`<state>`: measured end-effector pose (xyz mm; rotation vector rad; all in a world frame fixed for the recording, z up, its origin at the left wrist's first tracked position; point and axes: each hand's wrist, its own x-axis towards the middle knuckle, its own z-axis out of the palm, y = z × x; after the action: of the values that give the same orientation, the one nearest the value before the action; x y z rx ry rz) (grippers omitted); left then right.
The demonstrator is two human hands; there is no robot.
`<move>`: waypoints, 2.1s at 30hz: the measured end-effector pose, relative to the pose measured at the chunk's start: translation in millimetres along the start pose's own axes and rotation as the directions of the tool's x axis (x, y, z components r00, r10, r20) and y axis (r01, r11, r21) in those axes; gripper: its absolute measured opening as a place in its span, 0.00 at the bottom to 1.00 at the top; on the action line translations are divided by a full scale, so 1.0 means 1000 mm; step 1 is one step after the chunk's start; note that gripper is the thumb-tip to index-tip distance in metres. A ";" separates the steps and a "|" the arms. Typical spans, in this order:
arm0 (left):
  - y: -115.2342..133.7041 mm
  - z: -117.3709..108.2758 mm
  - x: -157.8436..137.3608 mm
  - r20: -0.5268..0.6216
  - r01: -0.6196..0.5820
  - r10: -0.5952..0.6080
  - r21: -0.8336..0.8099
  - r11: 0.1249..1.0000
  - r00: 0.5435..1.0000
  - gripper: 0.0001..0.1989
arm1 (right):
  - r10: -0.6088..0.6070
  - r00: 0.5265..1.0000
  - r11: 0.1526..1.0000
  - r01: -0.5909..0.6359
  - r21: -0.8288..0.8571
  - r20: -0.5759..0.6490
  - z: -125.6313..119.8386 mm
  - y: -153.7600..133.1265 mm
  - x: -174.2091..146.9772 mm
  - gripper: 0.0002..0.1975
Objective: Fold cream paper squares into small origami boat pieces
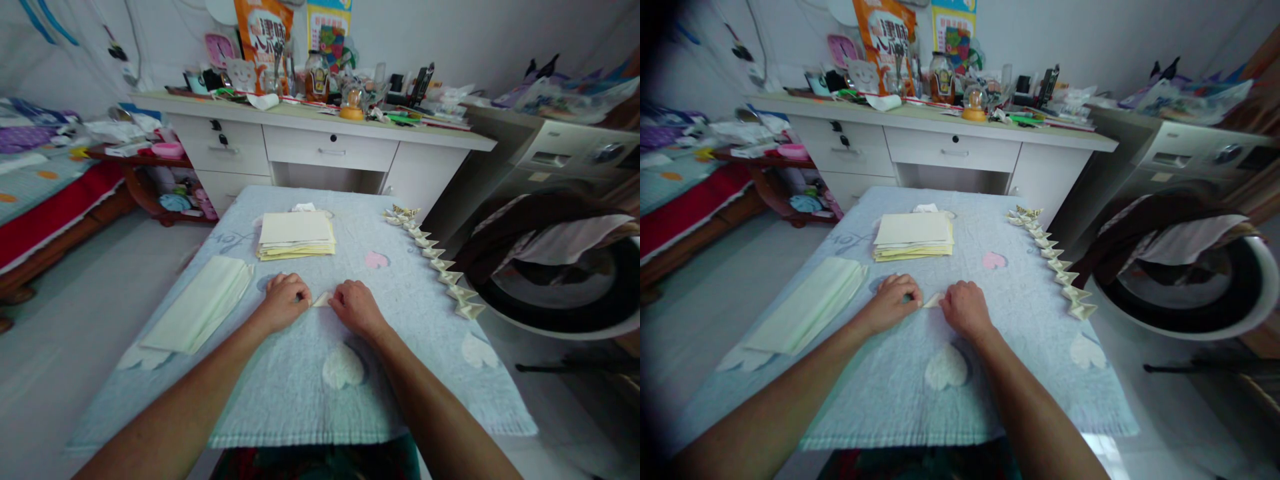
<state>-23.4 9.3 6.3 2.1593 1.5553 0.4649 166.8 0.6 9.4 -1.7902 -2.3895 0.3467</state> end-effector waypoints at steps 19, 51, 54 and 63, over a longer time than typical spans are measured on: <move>0.009 0.016 -0.001 -0.096 0.016 -0.003 0.132 0.991 0.995 0.10 | 0.030 1.000 0.999 -0.030 0.029 -0.008 -0.001 0.000 -0.003 0.10; 0.010 0.019 -0.002 -0.077 -0.054 0.068 0.179 0.982 0.995 0.05 | 0.076 0.988 0.997 -0.073 0.028 -0.131 0.009 -0.003 -0.009 0.14; 0.011 0.019 -0.002 -0.069 -0.046 0.058 0.172 0.984 0.996 0.05 | 0.068 0.989 0.997 -0.065 0.027 -0.129 0.009 -0.002 -0.009 0.15; 0.011 0.020 -0.002 -0.083 -0.046 0.062 0.191 0.981 0.995 0.05 | 0.069 0.987 0.998 -0.070 -0.005 -0.145 0.010 -0.006 -0.009 0.18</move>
<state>-5.4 1.1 -5.4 2.3579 1.6512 0.4525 161.2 -10.7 1.2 -1.8385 -2.2392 0.2041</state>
